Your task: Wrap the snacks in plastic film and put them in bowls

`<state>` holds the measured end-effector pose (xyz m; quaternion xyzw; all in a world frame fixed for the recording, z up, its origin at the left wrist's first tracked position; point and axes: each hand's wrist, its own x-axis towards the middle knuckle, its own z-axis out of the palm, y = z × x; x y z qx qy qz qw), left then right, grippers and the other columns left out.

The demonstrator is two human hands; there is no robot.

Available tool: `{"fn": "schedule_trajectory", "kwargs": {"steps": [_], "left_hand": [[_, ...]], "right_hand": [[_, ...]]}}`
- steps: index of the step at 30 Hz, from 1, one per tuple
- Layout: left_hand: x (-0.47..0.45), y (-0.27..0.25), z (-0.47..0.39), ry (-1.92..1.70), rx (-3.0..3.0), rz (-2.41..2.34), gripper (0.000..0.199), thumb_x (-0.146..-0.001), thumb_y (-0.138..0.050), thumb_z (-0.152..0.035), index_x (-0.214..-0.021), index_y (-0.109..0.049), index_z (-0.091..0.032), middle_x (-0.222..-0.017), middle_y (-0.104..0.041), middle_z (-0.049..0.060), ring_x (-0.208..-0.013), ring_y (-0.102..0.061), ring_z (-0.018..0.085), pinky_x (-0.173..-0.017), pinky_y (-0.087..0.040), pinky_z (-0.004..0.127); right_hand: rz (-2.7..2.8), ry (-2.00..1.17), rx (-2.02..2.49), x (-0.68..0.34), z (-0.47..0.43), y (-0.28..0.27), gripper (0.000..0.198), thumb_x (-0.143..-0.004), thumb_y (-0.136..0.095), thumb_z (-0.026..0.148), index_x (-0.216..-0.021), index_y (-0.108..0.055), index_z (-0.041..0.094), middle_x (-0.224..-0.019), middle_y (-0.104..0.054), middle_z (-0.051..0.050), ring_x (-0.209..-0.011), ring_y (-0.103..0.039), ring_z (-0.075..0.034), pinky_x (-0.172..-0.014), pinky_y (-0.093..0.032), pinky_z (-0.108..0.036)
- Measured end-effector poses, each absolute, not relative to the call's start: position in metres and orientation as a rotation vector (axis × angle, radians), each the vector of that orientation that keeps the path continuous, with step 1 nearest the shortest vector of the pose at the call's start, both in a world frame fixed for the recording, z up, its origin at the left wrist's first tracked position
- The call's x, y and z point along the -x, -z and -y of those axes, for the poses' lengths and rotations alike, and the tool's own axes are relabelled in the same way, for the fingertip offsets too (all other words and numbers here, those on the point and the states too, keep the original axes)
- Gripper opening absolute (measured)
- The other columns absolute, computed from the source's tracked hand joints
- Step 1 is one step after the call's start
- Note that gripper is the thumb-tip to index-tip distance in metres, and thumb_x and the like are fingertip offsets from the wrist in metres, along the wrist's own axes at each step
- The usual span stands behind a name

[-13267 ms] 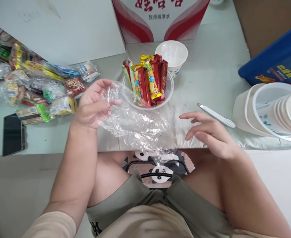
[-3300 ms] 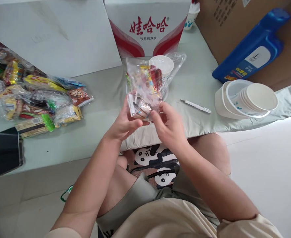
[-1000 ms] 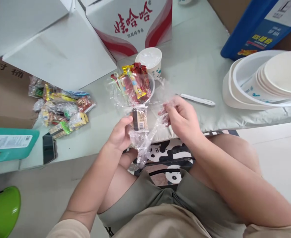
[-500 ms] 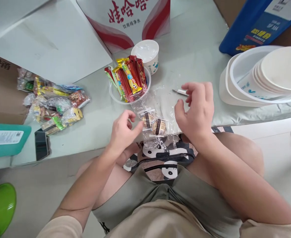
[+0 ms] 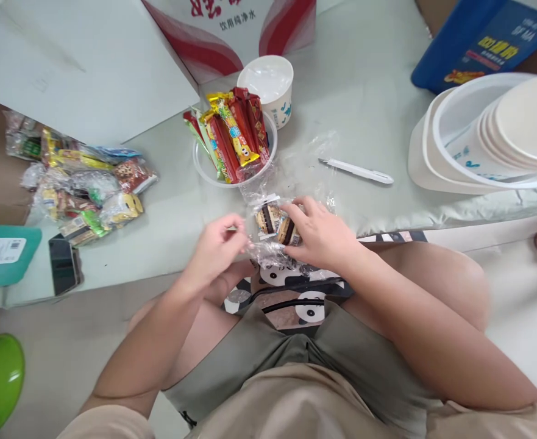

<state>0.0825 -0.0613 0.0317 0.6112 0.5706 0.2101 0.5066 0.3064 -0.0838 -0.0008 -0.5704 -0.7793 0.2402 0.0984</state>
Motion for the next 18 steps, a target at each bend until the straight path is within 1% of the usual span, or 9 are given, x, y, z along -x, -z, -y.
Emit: {"fn": "schedule_trajectory", "kwargs": {"steps": [2,4,6,8,10,13,14,16,18], "left_hand": [[-0.064,-0.031,0.063,-0.576,-1.209,-1.433,0.012,-0.074,-0.059,-0.029,-0.069,-0.05,-0.022,-0.062,-0.054,-0.004,-0.058,-0.059,0.013,-0.054,-0.042,0.024],[-0.045,-0.027,0.065,-0.575,-1.047,-1.52,0.016,-0.072,-0.06,-0.031,-0.067,-0.048,-0.022,-0.056,-0.051,-0.005,-0.053,-0.058,0.013,-0.048,-0.036,0.022],[-0.03,-0.022,0.067,-0.463,-1.061,-1.585,0.014,-0.072,-0.057,-0.03,-0.065,-0.047,-0.022,-0.054,-0.051,-0.004,-0.05,-0.054,0.012,-0.047,-0.033,0.022],[-0.023,-0.02,0.068,-0.329,-1.272,-1.683,0.011,-0.073,-0.057,-0.029,-0.068,-0.05,-0.022,-0.056,-0.054,-0.003,-0.054,-0.053,0.014,-0.052,-0.036,0.024],[-0.026,-0.022,0.068,-0.284,-1.565,-1.784,0.014,-0.076,-0.064,-0.033,-0.084,-0.06,-0.022,-0.074,-0.065,0.001,-0.067,-0.059,0.018,-0.064,-0.044,0.029],[-0.042,-0.022,0.064,-0.382,-1.858,-1.786,0.045,-0.076,-0.074,-0.043,-0.114,-0.064,-0.021,-0.116,-0.068,0.011,-0.097,-0.065,0.026,-0.082,-0.05,0.037],[-0.047,-0.021,0.061,-0.416,-1.898,-1.757,0.045,-0.075,-0.075,-0.044,-0.114,-0.065,-0.021,-0.118,-0.067,0.011,-0.1,-0.065,0.027,-0.086,-0.05,0.038],[-0.055,-0.016,0.053,-0.469,-1.867,-1.748,0.02,-0.084,-0.066,-0.04,-0.09,-0.067,-0.021,-0.094,-0.067,0.007,-0.087,-0.063,0.024,-0.083,-0.05,0.037],[-0.057,-0.012,0.044,-0.564,-1.623,-1.724,0.024,-0.087,-0.059,-0.04,-0.072,-0.061,-0.021,-0.075,-0.061,0.004,-0.078,-0.061,0.022,-0.073,-0.05,0.034]], "right_hand": [[2.334,-0.695,1.732,-0.302,0.082,-0.002,0.076,-0.081,-0.073,0.039,-0.15,-0.047,0.021,-0.141,-0.058,-0.018,-0.121,-0.062,-0.037,-0.09,-0.056,-0.046],[2.372,-0.673,1.747,-0.3,0.08,-0.004,0.073,-0.083,-0.071,0.039,-0.149,-0.048,0.021,-0.134,-0.063,-0.016,-0.119,-0.062,-0.036,-0.087,-0.056,-0.045],[2.41,-0.63,1.733,-0.301,0.077,-0.006,0.067,-0.085,-0.068,0.037,-0.148,-0.051,0.019,-0.125,-0.067,-0.015,-0.115,-0.062,-0.036,-0.086,-0.054,-0.045],[2.413,-0.534,1.718,-0.303,0.075,-0.008,0.061,-0.088,-0.065,0.036,-0.145,-0.054,0.017,-0.121,-0.069,-0.016,-0.111,-0.062,-0.036,-0.089,-0.052,-0.046],[2.36,-0.402,1.699,-0.303,0.075,-0.011,0.055,-0.089,-0.063,0.035,-0.14,-0.058,0.016,-0.121,-0.069,-0.017,-0.109,-0.061,-0.036,-0.092,-0.05,-0.048],[2.287,-0.318,1.606,-0.296,0.076,-0.014,0.051,-0.09,-0.061,0.037,-0.136,-0.061,0.017,-0.124,-0.068,-0.017,-0.108,-0.059,-0.036,-0.094,-0.048,-0.049],[2.289,-0.329,1.573,-0.291,0.076,-0.014,0.051,-0.089,-0.061,0.038,-0.136,-0.061,0.018,-0.124,-0.069,-0.017,-0.109,-0.059,-0.036,-0.095,-0.048,-0.049],[2.323,-0.366,1.55,-0.279,0.076,-0.012,0.051,-0.09,-0.058,0.034,-0.138,-0.06,0.018,-0.129,-0.068,-0.017,-0.114,-0.059,-0.038,-0.097,-0.047,-0.05],[2.358,-0.392,1.602,-0.266,0.075,-0.007,0.053,-0.089,-0.055,0.026,-0.141,-0.058,0.015,-0.137,-0.064,-0.02,-0.119,-0.058,-0.04,-0.098,-0.048,-0.051]]}}
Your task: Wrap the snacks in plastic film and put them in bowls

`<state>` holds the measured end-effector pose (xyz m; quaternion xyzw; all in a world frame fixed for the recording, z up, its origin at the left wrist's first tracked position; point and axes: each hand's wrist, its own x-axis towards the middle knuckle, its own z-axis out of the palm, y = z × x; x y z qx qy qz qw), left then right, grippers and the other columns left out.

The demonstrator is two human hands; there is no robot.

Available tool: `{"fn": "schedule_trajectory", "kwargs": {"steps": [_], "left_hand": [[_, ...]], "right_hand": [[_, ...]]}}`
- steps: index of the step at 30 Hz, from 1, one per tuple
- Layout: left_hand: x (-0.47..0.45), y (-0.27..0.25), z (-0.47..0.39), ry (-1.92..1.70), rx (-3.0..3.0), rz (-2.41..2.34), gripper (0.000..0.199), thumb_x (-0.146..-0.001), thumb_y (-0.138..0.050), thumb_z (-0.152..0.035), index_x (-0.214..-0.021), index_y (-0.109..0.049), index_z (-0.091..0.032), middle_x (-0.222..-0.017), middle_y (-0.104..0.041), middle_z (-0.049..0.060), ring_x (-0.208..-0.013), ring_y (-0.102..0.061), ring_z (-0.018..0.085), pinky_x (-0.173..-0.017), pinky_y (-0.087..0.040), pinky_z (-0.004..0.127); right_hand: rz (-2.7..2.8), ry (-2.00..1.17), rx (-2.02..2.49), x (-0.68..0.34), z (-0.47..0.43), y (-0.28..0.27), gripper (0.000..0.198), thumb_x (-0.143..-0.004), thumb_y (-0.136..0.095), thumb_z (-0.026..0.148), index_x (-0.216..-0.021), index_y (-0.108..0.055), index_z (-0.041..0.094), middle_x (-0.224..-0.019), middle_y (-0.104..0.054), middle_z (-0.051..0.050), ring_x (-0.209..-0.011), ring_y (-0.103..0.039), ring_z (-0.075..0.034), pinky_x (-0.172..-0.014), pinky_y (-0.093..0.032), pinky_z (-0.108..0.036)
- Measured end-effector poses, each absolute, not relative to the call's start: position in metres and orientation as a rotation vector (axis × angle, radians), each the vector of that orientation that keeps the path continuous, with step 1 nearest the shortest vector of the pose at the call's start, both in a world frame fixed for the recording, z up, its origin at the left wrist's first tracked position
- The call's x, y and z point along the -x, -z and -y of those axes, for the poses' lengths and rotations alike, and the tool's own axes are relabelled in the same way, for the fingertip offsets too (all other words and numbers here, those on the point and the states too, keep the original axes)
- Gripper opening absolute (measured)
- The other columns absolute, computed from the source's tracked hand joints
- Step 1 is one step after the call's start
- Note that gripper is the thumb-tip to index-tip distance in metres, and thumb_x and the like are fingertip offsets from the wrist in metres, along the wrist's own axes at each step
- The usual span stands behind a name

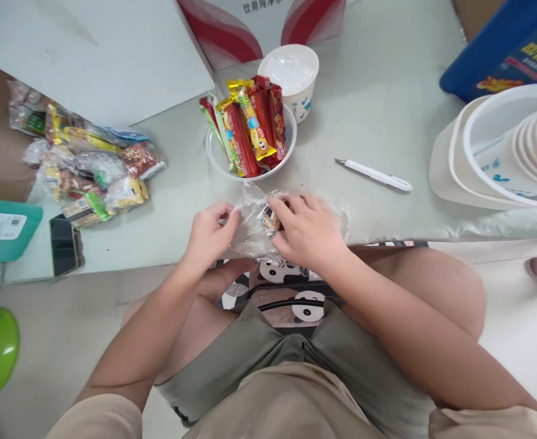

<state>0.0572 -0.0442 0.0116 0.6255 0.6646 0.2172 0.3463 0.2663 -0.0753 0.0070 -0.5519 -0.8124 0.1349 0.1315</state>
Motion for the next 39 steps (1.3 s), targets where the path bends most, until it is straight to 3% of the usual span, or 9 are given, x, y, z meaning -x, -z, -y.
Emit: {"fn": "schedule_trajectory", "kwargs": {"steps": [4,7,10,13,20,26,30,34,39], "left_hand": [[-0.054,-0.013,0.034,-0.85,-0.922,-1.457,0.022,-0.081,-0.063,-0.042,-0.078,-0.064,-0.021,-0.099,-0.071,0.007,-0.101,-0.067,0.024,-0.062,-0.055,0.028],[-0.049,-0.018,0.036,-0.794,-0.604,-1.171,0.028,-0.08,-0.071,-0.044,-0.073,-0.055,-0.022,-0.101,-0.073,0.006,-0.103,-0.071,0.024,-0.075,-0.064,0.037],[-0.042,-0.023,0.042,-0.712,-0.486,-1.013,0.035,-0.082,-0.072,-0.046,-0.069,-0.05,-0.022,-0.1,-0.076,0.006,-0.101,-0.075,0.026,-0.088,-0.064,0.046],[-0.036,-0.029,0.047,-0.732,-0.506,-0.939,0.038,-0.084,-0.07,-0.052,-0.07,-0.05,-0.023,-0.116,-0.077,0.008,-0.113,-0.074,0.032,-0.092,-0.062,0.051],[-0.043,-0.044,0.051,-0.761,-0.683,-0.881,0.042,-0.089,-0.058,-0.065,-0.081,-0.056,-0.024,-0.123,-0.075,0.01,-0.125,-0.069,0.037,-0.092,-0.059,0.057],[-0.04,-0.056,0.046,-0.811,-0.693,-0.937,0.045,-0.085,-0.062,-0.067,-0.08,-0.054,-0.024,-0.122,-0.074,0.01,-0.113,-0.074,0.034,-0.081,-0.061,0.049],[-0.028,-0.062,0.043,-0.852,-0.754,-1.043,0.051,-0.082,-0.059,-0.075,-0.079,-0.056,-0.024,-0.118,-0.073,0.011,-0.106,-0.074,0.033,-0.067,-0.059,0.041],[-0.007,-0.067,0.037,-1.054,-0.675,-1.027,0.049,-0.079,-0.067,-0.069,-0.069,-0.051,-0.023,-0.12,-0.074,0.006,-0.087,-0.074,0.024,-0.051,-0.049,0.028],[0.019,-0.072,0.023,-1.289,-0.483,-0.847,0.048,-0.094,-0.055,-0.055,-0.062,-0.048,-0.02,-0.11,-0.078,0.0,-0.065,-0.066,0.011,-0.048,-0.045,0.022]], "right_hand": [[2.389,-0.452,1.694,-0.246,0.072,0.003,0.061,-0.092,-0.056,0.032,-0.149,-0.051,0.013,-0.149,-0.054,-0.027,-0.12,-0.061,-0.043,-0.096,-0.051,-0.054],[2.359,-0.507,1.694,-0.24,0.069,0.007,0.065,-0.091,-0.061,0.044,-0.149,-0.051,0.015,-0.149,-0.053,-0.025,-0.124,-0.059,-0.043,-0.096,-0.053,-0.055],[2.244,-0.634,1.651,-0.242,0.068,0.008,0.068,-0.087,-0.066,0.039,-0.149,-0.049,0.019,-0.147,-0.055,-0.022,-0.134,-0.055,-0.041,-0.104,-0.052,-0.055],[2.035,-0.871,1.516,-0.247,0.07,0.008,0.077,-0.078,-0.07,0.033,-0.149,-0.044,0.02,-0.148,-0.055,-0.02,-0.137,-0.053,-0.039,-0.109,-0.049,-0.056],[1.221,-1.531,1.101,-0.238,0.074,0.014,0.083,-0.078,-0.061,0.039,-0.152,-0.026,0.029,-0.141,-0.06,-0.014,-0.108,-0.07,-0.026,-0.089,-0.06,-0.046],[0.963,-1.823,1.023,-0.235,0.075,-0.002,0.063,-0.089,-0.033,0.045,-0.15,-0.038,0.031,-0.127,-0.067,-0.014,-0.098,-0.071,-0.027,-0.074,-0.063,-0.049],[0.726,-1.931,0.95,-0.23,0.079,-0.003,0.065,-0.078,-0.056,0.047,-0.141,-0.048,0.032,-0.132,-0.066,-0.012,-0.103,-0.072,-0.026,-0.078,-0.065,-0.047],[0.411,-1.981,0.864,-0.231,0.079,-0.001,0.069,-0.067,-0.077,0.035,-0.132,-0.051,0.029,-0.117,-0.072,-0.008,-0.106,-0.074,-0.024,-0.094,-0.064,-0.046],[0.414,-1.835,0.771,-0.258,0.069,-0.021,0.061,-0.068,-0.079,0.027,-0.124,-0.054,0.031,-0.114,-0.075,-0.002,-0.111,-0.073,-0.024,-0.096,-0.065,-0.046]]}}
